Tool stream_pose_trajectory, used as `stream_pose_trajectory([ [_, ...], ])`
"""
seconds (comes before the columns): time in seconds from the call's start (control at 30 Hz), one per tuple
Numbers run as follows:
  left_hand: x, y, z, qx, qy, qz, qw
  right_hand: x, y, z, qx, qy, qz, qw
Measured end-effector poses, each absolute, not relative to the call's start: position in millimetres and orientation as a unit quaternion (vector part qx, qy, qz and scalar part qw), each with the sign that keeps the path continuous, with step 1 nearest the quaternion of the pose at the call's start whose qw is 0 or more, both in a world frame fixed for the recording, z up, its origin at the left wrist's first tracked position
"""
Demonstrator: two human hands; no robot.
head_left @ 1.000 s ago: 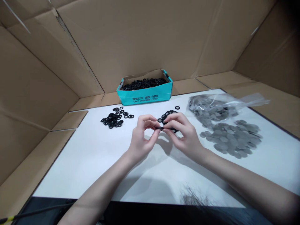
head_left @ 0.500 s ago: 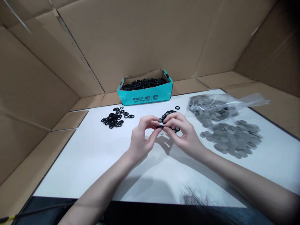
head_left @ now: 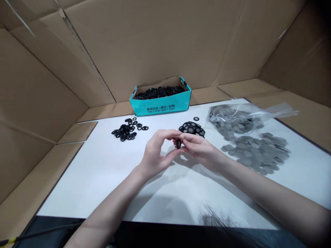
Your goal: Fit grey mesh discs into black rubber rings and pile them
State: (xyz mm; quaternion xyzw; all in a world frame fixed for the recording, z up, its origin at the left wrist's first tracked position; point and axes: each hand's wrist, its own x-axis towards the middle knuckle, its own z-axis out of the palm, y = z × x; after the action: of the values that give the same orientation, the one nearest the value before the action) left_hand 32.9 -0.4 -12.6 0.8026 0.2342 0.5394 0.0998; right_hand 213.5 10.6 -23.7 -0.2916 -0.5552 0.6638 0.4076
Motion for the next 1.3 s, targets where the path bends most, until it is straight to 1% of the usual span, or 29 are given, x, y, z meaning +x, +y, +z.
stream_pose_trajectory([
  [0.43, 30.7, -1.3, -11.6, 0.817, 0.232, 0.508, 0.144, 213.9, 9.1, -18.4, -0.28, -0.557, 0.688, 0.372],
  [0.5, 30.3, -1.7, -10.4, 0.815, 0.234, 0.511, 0.141, 214.0, 9.3, -18.3, -0.288, -0.557, 0.681, 0.379],
  [0.6, 30.3, -3.4, -8.5, 0.8, 0.255, 0.522, 0.147, 213.1, 9.7, -19.4, -0.305, -0.572, 0.635, 0.42],
  [0.67, 30.6, -4.9, -7.8, 0.792, 0.268, 0.518, 0.178, 212.7, 10.4, -21.3, -0.317, -0.586, 0.602, 0.441],
  [0.83, 31.9, -6.6, -9.2, 0.787, 0.276, 0.494, 0.244, 213.7, 12.9, -27.3, -0.335, -0.622, 0.537, 0.461],
  [0.93, 32.0, -5.2, -11.3, 0.786, 0.286, 0.483, 0.26, 214.4, 14.6, -30.4, -0.345, -0.646, 0.498, 0.465],
  [1.07, 31.2, -3.3, -12.9, 0.795, 0.284, 0.473, 0.253, 215.2, 16.3, -31.2, -0.353, -0.675, 0.449, 0.467],
  [1.3, 26.2, -2.1, -12.1, 0.812, 0.285, 0.435, 0.266, 219.6, 15.2, -23.6, -0.34, -0.712, 0.432, 0.436],
])
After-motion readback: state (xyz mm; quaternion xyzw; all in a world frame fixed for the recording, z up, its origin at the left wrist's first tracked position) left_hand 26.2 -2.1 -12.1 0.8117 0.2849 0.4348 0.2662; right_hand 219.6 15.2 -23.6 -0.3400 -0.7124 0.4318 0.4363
